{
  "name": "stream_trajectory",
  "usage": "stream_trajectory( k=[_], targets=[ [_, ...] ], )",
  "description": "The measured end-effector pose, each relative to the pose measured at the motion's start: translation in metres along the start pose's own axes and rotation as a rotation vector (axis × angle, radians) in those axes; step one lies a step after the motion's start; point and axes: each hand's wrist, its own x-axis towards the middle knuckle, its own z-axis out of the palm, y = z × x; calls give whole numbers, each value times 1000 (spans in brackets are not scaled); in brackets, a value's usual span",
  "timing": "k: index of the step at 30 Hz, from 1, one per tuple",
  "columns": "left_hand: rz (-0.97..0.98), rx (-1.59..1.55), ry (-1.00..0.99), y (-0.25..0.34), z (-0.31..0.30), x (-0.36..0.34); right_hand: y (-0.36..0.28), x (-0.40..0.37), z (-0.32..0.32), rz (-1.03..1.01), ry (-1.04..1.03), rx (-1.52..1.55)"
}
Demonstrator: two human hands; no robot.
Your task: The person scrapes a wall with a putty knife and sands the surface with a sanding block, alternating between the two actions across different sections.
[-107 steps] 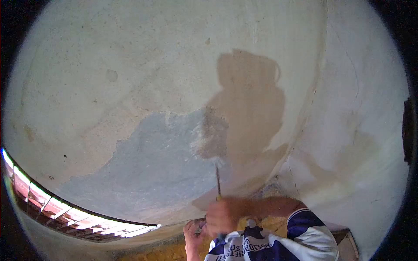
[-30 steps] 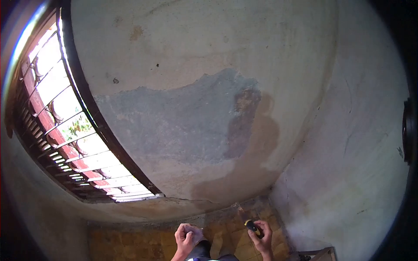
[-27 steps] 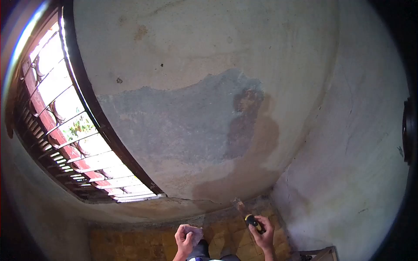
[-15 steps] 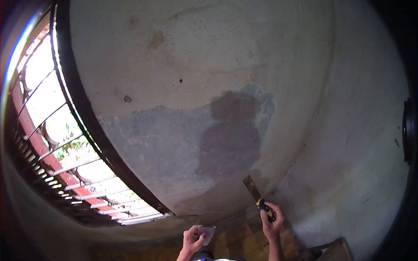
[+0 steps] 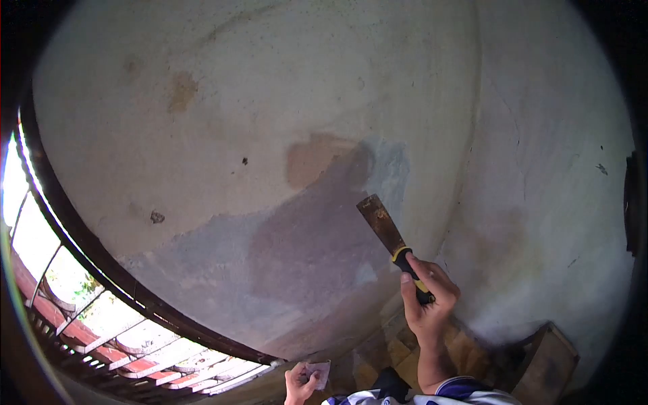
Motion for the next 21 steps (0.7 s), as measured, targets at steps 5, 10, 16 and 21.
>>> stream_trajectory(
  k=[5, 10, 16, 21],
  targets=[
    [-32, -78, 150, 9, 27, 12, 25, 52, 40, -130, 97, 54],
    [-148, -15, 64, 17, 44, 16, 30, 43, 12, -81, 28, 22],
    [-49, 33, 108, 22, 48, 26, 30, 37, -2, -37, 42, 12],
    [-142, 71, 112, 24, 35, 25, 33, 31, 3, -34, 49, 27]
  ],
)
